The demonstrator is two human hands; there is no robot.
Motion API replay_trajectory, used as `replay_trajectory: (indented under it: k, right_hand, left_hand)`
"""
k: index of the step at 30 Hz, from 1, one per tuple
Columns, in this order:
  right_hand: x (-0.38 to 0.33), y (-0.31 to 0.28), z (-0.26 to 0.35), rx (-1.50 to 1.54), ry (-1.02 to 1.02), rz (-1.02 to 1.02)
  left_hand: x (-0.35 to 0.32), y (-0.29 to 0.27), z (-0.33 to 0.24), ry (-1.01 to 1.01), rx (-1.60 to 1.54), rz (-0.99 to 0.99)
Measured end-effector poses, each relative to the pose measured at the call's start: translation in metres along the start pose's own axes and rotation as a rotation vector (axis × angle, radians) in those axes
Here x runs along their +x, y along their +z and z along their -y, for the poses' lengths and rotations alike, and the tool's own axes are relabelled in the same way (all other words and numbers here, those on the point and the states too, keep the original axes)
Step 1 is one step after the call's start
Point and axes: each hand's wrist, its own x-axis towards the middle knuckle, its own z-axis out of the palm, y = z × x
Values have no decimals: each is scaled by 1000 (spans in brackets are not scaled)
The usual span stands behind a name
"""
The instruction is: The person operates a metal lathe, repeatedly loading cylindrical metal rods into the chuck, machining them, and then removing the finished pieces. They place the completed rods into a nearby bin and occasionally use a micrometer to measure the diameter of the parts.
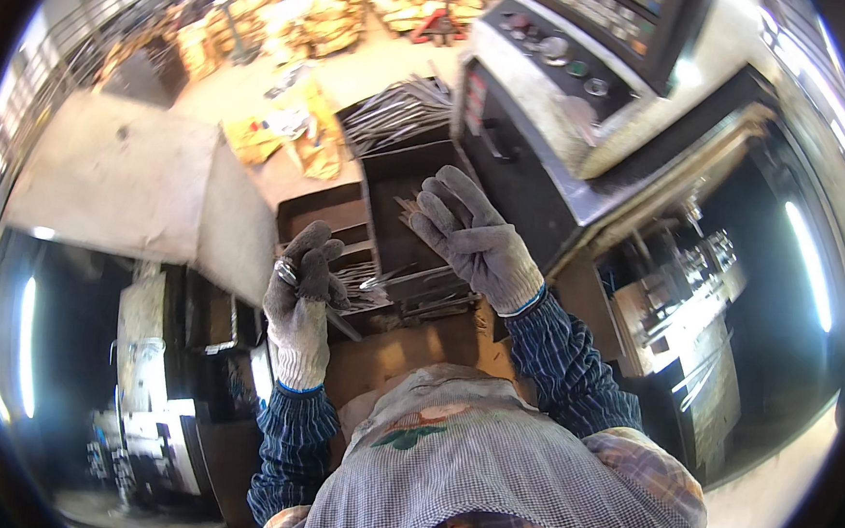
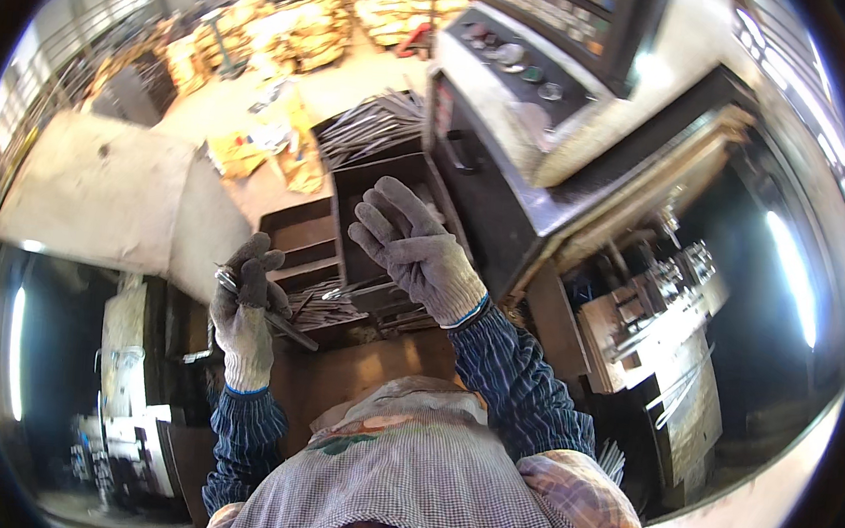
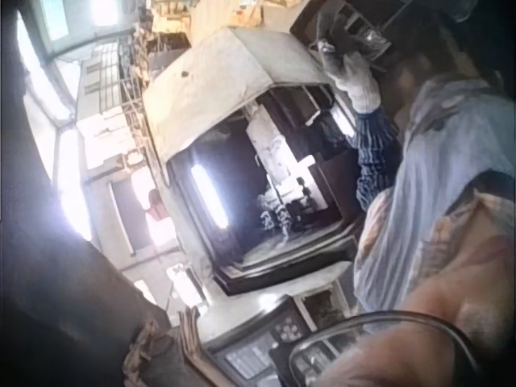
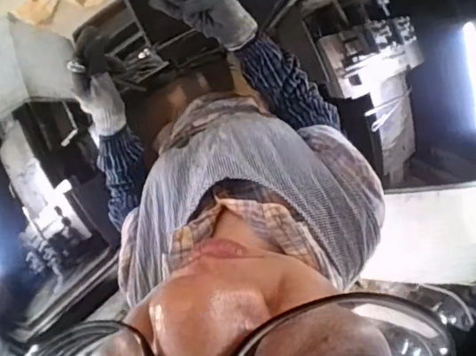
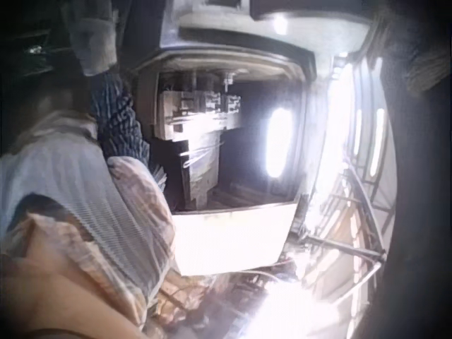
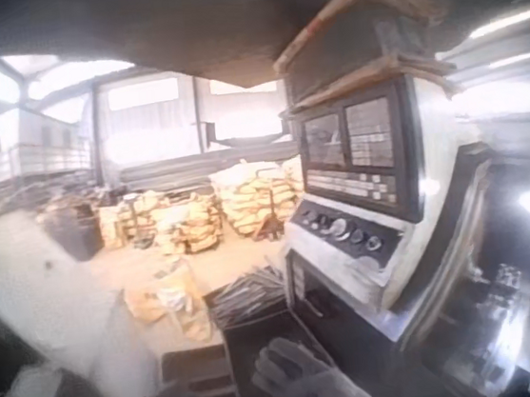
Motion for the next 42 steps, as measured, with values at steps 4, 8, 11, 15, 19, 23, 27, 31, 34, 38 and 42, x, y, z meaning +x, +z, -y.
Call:
replay_trajectory:
  k: [4,8,11,15,19,23,27,31,34,38,42]
  right_hand:
    - [30,24,-63,-6,152,56]
    - [62,57,-121,-55,340,-108]
    - [85,43,-163,86,527,-11]
    - [103,41,-204,-51,784,58]
    - [110,52,-242,-350,955,157]
    - [112,40,-278,-464,1029,609]
    - [139,18,-295,-691,1203,768]
    - [163,13,-289,-746,1251,667]
    - [168,8,-293,-796,1337,615]
    - [159,3,-305,-865,1424,558]
    - [150,-14,-327,-1079,1364,551]
  left_hand:
    - [-26,-63,-20,19,26,-235]
    - [-53,-103,-49,23,47,-445]
    - [-69,-122,-59,29,85,-588]
    - [-79,-143,-66,103,70,-715]
    - [-75,-159,-69,158,-11,-800]
    - [-47,-174,-53,258,-222,-843]
    - [-11,-179,-40,309,-265,-815]
    - [4,-192,-26,225,-399,-876]
    - [-5,-210,-30,229,-376,-936]
    - [-31,-239,-36,147,-216,-1006]
    - [-50,-274,-38,13,15,-1157]
